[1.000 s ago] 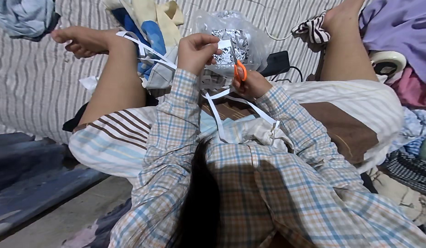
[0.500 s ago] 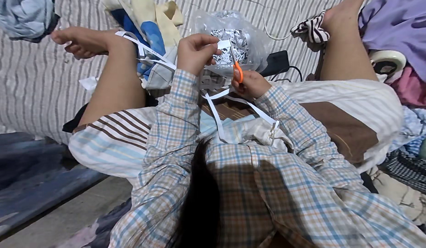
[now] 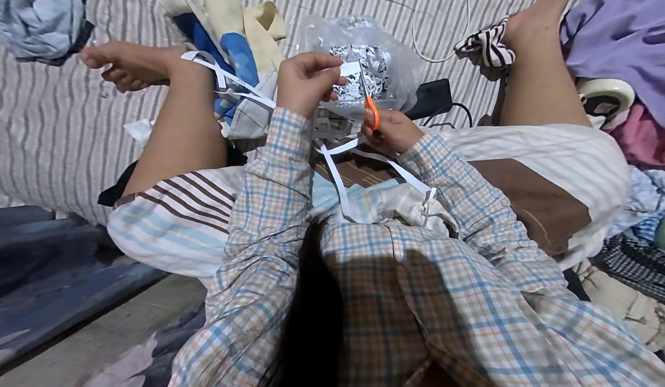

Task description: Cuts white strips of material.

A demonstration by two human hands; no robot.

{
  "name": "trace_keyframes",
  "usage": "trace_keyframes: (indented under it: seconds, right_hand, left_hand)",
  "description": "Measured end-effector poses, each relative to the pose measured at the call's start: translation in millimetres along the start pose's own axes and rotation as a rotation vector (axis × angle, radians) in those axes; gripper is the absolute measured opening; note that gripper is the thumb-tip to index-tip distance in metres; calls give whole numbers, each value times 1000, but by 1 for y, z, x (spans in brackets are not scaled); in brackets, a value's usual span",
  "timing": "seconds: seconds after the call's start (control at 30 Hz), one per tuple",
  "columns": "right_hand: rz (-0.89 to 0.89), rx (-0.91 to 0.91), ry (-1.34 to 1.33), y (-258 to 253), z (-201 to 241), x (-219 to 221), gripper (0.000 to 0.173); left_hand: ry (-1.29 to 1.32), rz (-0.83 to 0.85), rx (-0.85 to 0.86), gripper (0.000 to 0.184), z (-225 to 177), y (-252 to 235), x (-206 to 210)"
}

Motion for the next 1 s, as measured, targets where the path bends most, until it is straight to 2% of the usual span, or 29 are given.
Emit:
trace_keyframes:
  seconds: [0.3,0.5,0.57,0.77,1.0]
  right_hand:
    - [11,164,25,-5,5,-2,52]
    - [-19,38,23,0,1,0,36]
    - [-19,27,5,0,1,0,37]
    - [19,142,5,-5,4,-2,51]
    - [-23,33,35,0,1,0,36]
  left_hand:
    - [19,2,3,15,1,0,0]
    - [18,3,10,15,1,0,0]
    - [16,0,11,14,1,0,0]
    - [20,0,5,14,0,0,0]
    - [-3,12,4,16,0,-1,-1]
Point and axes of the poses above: each hand's wrist, its own y-axis away from the middle knuckle, its own x-axis out of the palm, z = x × y, the point moved 1 cm from there along -y, towards the middle knuckle, and after that the axes turned 10 degrees about z, right-handed, at the moved point
